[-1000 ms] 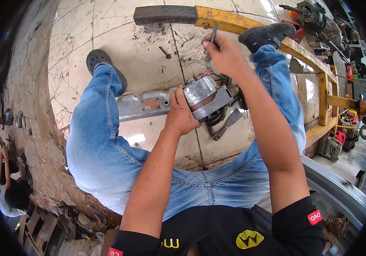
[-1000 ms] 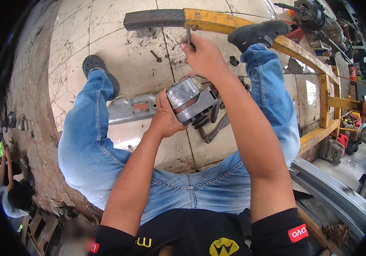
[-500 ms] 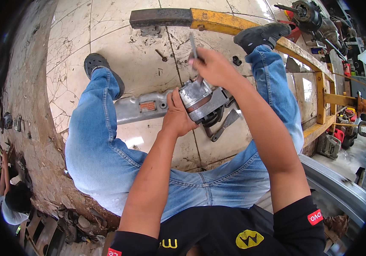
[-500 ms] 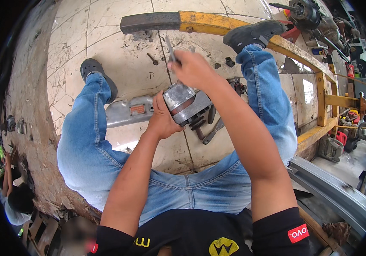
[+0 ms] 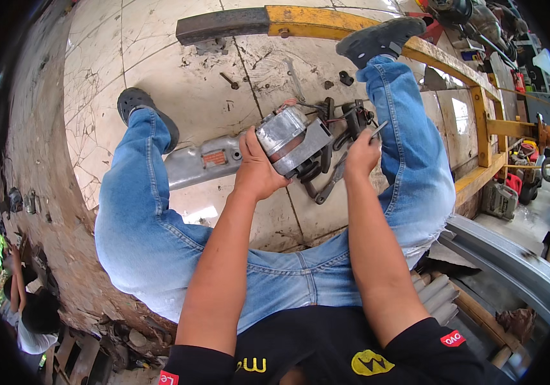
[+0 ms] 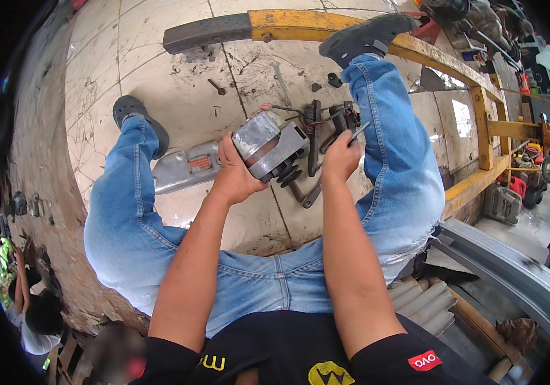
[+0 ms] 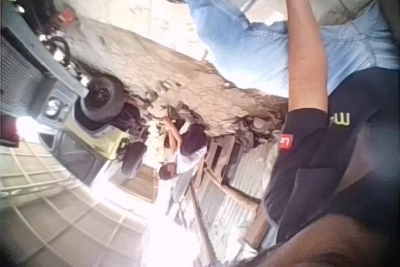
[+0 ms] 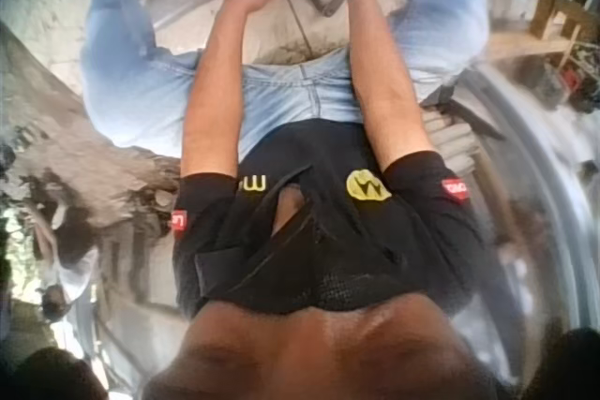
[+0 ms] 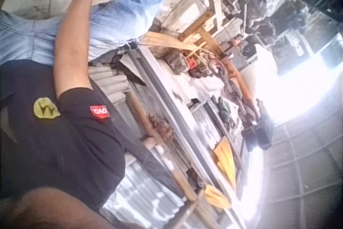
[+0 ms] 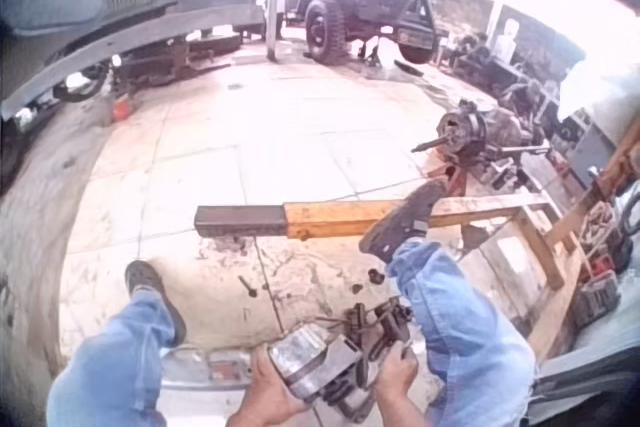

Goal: The person sits on the floor and uses a wrench and a hammer to adjust and tap a cylindrical mechanical component. They repeatedly tighten bolts and reposition the part while working in a cluttered workshop environment.

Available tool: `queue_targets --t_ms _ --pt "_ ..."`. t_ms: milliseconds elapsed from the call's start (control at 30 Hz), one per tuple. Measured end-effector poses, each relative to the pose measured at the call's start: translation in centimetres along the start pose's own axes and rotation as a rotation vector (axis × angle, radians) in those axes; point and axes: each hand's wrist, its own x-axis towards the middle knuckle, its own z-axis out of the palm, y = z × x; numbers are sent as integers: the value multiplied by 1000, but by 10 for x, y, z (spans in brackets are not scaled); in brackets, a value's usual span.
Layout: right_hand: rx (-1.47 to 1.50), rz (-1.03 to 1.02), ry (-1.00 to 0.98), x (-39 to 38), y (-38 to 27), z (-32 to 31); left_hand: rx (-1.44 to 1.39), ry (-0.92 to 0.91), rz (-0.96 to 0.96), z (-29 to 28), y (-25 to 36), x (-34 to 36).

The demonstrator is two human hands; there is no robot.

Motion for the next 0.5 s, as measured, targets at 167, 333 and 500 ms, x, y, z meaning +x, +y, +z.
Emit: queue_targets --t_ms 167,333,500 --pt "-351 144 -318 2 89 14 34 -4 -12 -3 16 1" --pt "-319 315 -680 -11 91 10 23 -4 -22 -6 10 -1" --pt "-506 252 -364 4 122 15 31 -8 -3 -7 19 -2"
